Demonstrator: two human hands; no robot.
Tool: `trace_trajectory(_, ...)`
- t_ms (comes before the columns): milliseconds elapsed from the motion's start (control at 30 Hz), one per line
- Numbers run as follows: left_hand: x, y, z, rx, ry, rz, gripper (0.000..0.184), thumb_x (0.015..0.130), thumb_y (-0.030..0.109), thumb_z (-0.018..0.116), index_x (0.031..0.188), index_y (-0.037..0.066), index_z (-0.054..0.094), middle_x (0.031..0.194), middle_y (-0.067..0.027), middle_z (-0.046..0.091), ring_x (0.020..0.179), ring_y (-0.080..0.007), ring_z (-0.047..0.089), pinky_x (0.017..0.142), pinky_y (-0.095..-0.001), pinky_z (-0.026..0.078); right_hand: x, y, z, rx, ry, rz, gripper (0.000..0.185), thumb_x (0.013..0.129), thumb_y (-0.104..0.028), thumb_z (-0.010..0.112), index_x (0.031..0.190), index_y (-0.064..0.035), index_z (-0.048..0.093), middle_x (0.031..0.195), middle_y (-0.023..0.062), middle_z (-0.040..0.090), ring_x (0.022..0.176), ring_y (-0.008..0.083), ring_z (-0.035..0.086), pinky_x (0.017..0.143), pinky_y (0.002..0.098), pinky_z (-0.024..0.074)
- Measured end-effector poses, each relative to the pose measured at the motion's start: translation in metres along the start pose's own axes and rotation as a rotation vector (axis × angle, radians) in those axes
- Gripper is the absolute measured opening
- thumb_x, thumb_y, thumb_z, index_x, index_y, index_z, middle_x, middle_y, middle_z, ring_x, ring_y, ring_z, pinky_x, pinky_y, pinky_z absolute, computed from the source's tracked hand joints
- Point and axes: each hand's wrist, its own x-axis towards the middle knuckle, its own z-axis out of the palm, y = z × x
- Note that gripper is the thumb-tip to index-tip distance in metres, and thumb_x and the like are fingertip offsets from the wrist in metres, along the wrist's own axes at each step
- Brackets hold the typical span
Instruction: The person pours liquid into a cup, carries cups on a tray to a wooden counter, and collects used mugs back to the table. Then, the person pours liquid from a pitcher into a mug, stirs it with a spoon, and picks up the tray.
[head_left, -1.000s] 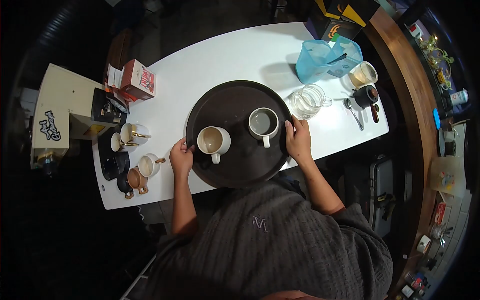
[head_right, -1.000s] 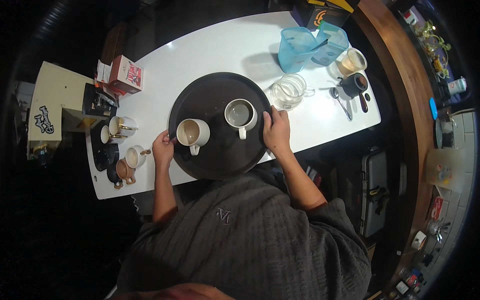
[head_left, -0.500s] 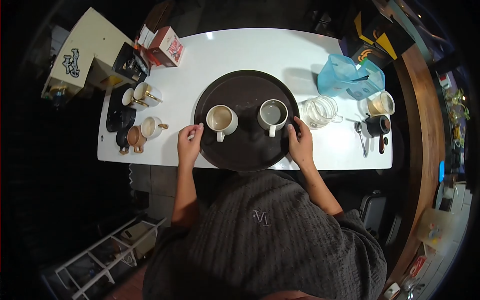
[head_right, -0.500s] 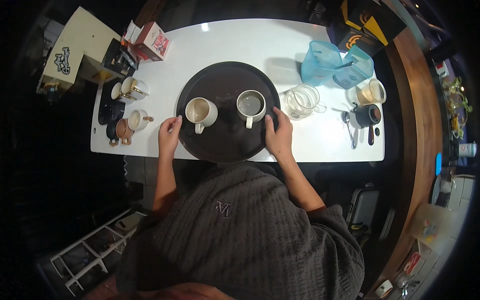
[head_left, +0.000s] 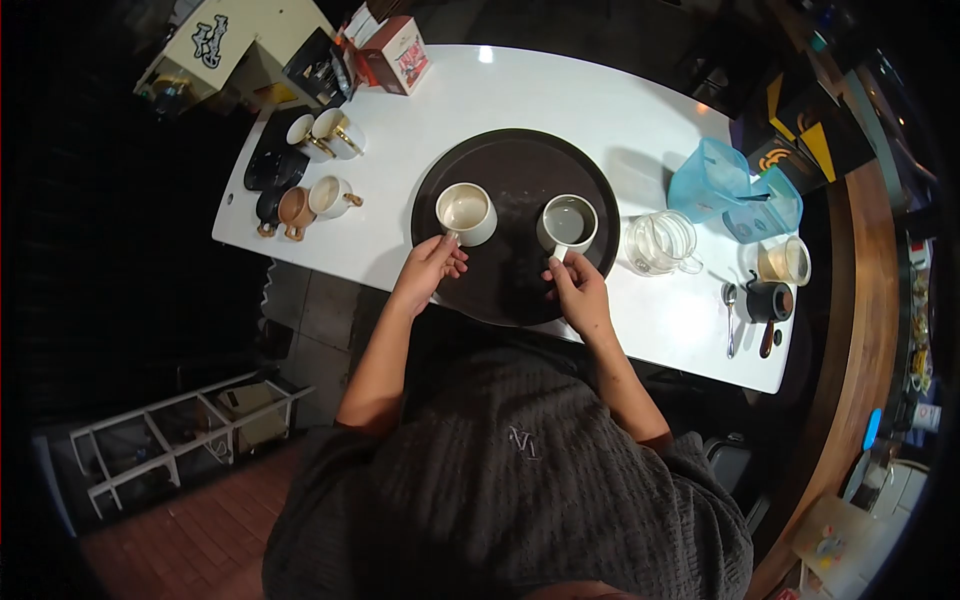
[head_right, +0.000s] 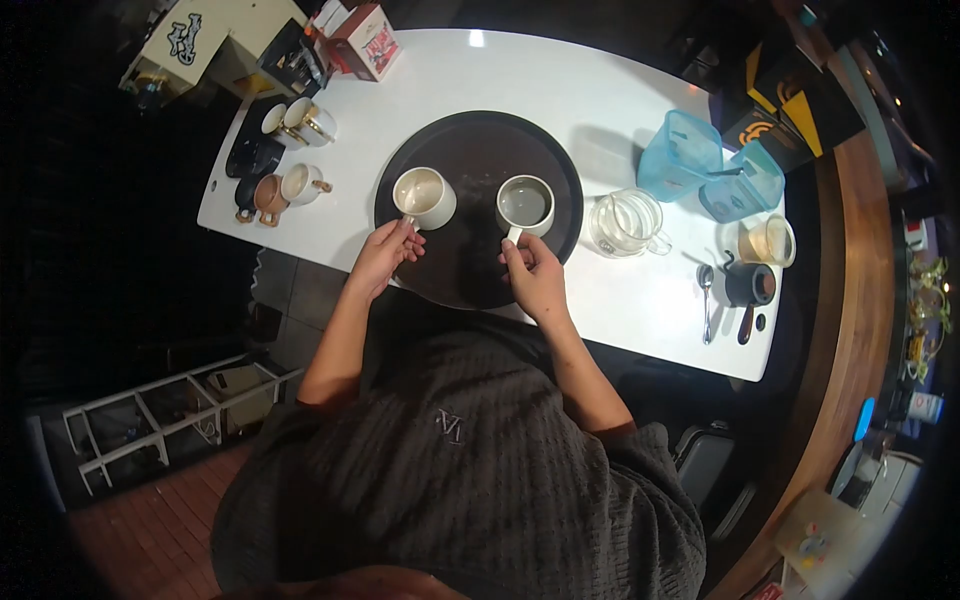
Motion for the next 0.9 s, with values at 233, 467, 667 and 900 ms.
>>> trace_trajectory(233,-0.043,0.018,-0.029,-0.010,0.049,0.071,0.027,0.102,0.026,0.046,0.087,0.005,0.055,0.090,-0.0084,0.062,0.078,-0.0148,0.059,0.070,-0.0268,0.046,0.003,-0.006,0.022,0.224,-0.013,0.188,0.036,0.100,-0.035,0.049,0.101,-0.0018,0.064,0.091,0.0048,0.066,0.069,0.0093,0.060,0.060,0.0240,0.0453)
trace_trajectory(467,-0.077,0.044,-0.099,-0.093,0.165,0.238,0.028,0.103,0.028,0.044,0.084,0.008,0.051,0.086,-0.0073,0.061,0.076,-0.0128,0.056,0.067,-0.0252,0.041,0.015,-0.017,0.041,0.199,0.088,-0.049,0.036,0.104,-0.031,0.043,0.081,-0.0039,0.054,0.080,0.0041,0.059,0.069,0.0082,0.051,0.066,0.0235,0.0422)
trace_trajectory(667,-0.083,0.079,-0.185,-0.129,0.247,0.327,0.029,0.103,0.030,0.042,0.087,0.008,0.051,0.083,-0.0048,0.059,0.072,-0.0101,0.052,0.066,-0.0241,0.040,0.060,-0.063,0.110,0.126,0.007,-0.152,0.037,0.104,-0.033,0.040,0.081,-0.0070,0.052,0.082,0.0036,0.061,0.067,0.0078,0.051,0.062,0.0220,0.0378)
trace_trajectory(900,-0.054,0.114,-0.306,0.049,0.403,0.316,0.035,0.099,0.037,0.051,0.088,0.005,0.060,0.071,0.0012,0.054,0.066,-0.0064,0.048,0.060,-0.0215,0.037,0.164,-0.082,0.229,0.155,-0.103,-0.130,0.035,0.104,-0.033,0.039,0.083,-0.0072,0.052,0.082,0.0038,0.062,0.067,0.0096,0.052,0.062,0.0232,0.0387)
